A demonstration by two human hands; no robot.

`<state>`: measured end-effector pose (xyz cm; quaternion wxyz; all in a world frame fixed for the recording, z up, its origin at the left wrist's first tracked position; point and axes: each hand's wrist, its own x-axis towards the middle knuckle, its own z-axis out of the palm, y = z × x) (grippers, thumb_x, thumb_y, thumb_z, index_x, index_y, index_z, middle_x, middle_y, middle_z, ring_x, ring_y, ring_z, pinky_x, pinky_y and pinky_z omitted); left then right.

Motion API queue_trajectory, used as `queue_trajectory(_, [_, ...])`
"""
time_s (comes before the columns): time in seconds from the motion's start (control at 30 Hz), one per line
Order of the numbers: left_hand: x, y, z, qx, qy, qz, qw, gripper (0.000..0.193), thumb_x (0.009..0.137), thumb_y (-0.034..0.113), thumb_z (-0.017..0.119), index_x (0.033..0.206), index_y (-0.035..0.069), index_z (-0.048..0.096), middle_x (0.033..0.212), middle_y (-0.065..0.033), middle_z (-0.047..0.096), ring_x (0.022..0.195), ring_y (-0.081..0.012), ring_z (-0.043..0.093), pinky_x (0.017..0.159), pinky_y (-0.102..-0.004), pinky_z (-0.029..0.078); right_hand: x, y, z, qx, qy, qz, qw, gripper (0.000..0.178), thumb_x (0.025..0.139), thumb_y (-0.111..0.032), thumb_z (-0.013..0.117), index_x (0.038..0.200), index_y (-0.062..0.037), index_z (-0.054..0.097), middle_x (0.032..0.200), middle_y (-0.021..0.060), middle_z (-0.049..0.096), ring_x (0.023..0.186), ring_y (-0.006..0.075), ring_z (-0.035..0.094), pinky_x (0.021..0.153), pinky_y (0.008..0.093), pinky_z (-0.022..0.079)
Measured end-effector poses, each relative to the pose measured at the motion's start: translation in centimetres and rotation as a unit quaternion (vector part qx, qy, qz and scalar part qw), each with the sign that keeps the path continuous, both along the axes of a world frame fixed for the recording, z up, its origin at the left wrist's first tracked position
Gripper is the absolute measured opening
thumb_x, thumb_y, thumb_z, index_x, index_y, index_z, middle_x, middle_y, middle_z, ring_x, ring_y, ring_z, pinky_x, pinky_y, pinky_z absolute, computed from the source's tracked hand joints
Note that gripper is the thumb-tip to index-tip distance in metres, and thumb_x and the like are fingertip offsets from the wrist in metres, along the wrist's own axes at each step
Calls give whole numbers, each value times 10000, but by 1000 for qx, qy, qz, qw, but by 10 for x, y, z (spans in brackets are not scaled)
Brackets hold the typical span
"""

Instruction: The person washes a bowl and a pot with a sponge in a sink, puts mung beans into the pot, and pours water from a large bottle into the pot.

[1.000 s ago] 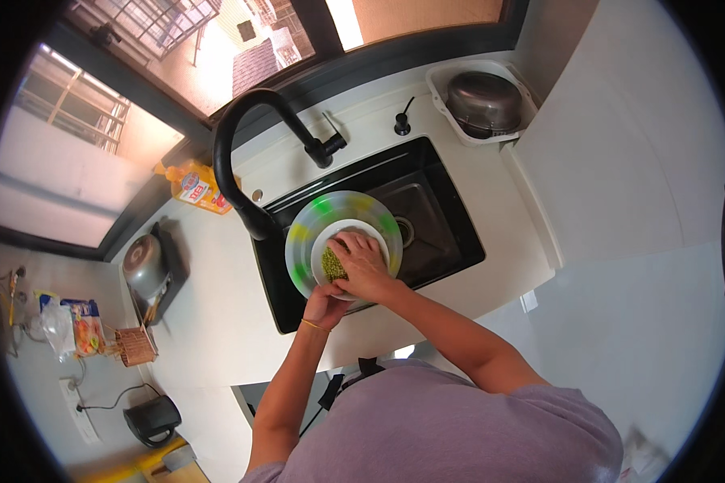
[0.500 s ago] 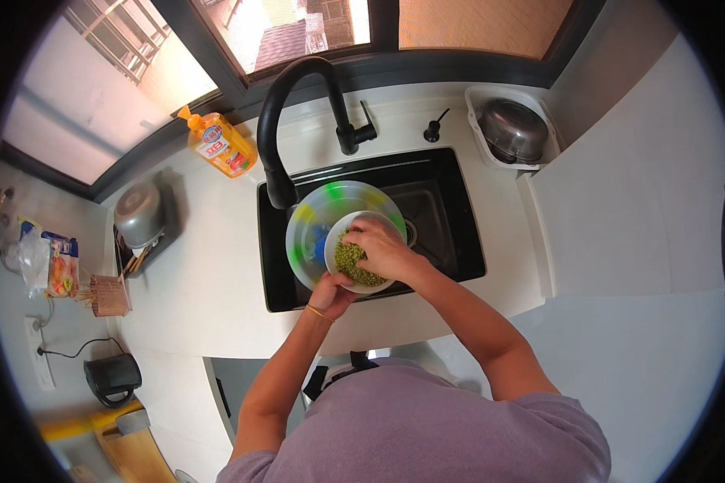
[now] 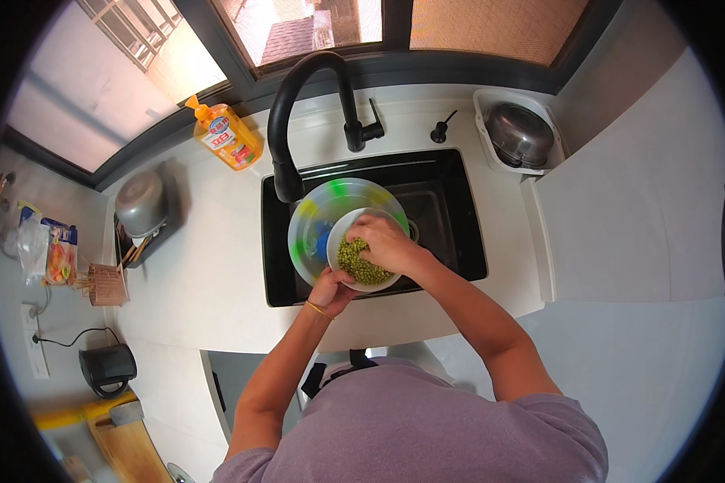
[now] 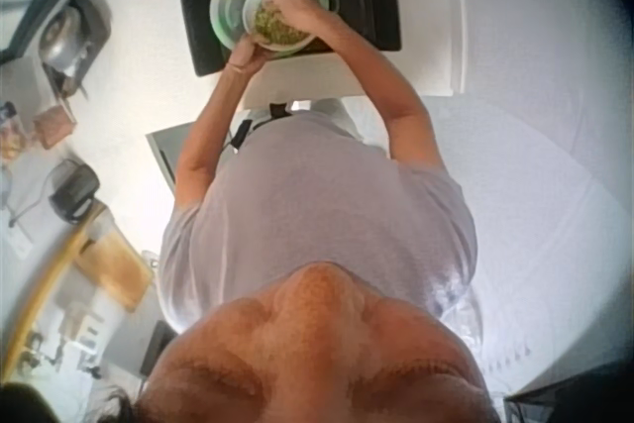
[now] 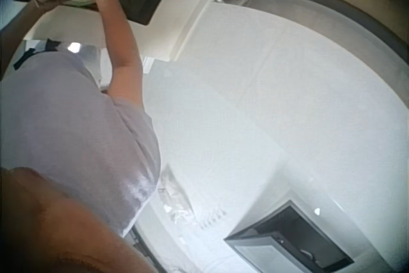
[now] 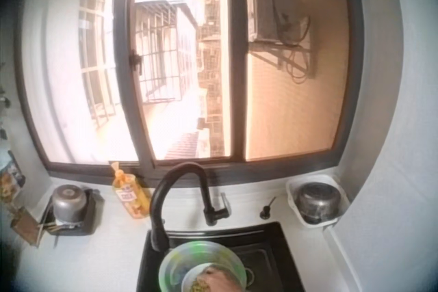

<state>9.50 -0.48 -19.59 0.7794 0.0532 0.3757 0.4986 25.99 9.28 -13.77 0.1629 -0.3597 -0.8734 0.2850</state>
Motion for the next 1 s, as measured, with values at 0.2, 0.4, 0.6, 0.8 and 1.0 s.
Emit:
queue_trajectory(0.2, [-1,1,-4,-3,-10,-4,1000,470,736,-102,505,1188,26,497,1183,-127,567,1074,-317,583,917,-511,507,2,-22,11,138,-50,-37,988,427,650,-39,740,1058,-138,662,1072,92,570,1012,301,582,900,378,483])
queue_trajectory(0.4, [0,1,-7,-4,2,-17,1000,467,738,-96,521,1188,23,498,1166,-129,579,1054,-319,596,907,-504,516,-3,-2,-18,6,-11,-32,999,386,679,24,696,1040,-108,663,1098,121,591,992,326,599,881,395,489])
queue_trajectory(0.6, [2,0,1,-1,1,-10,1000,475,731,-102,522,1189,25,500,1174,-131,575,1062,-322,591,899,-500,520,10,4,31,-32,28,2,999,245,779,31,601,1002,-56,651,1010,141,633,985,333,601,858,410,489])
queue_trajectory(0.8, [-2,-6,3,-8,6,1,1000,493,731,-101,514,1206,30,491,1205,-134,555,1091,-319,574,907,-500,513,10,-11,77,-17,174,-51,983,248,779,68,549,989,-25,643,1022,150,638,999,357,588,893,400,473])
queue_trajectory(1.0, [-1,-7,3,6,-29,-5,1000,513,733,-96,499,1233,9,465,1227,-149,537,1107,-339,561,935,-520,497,9,-27,32,186,217,-35,958,323,710,115,534,973,-35,647,1092,108,612,1061,312,582,931,409,454])
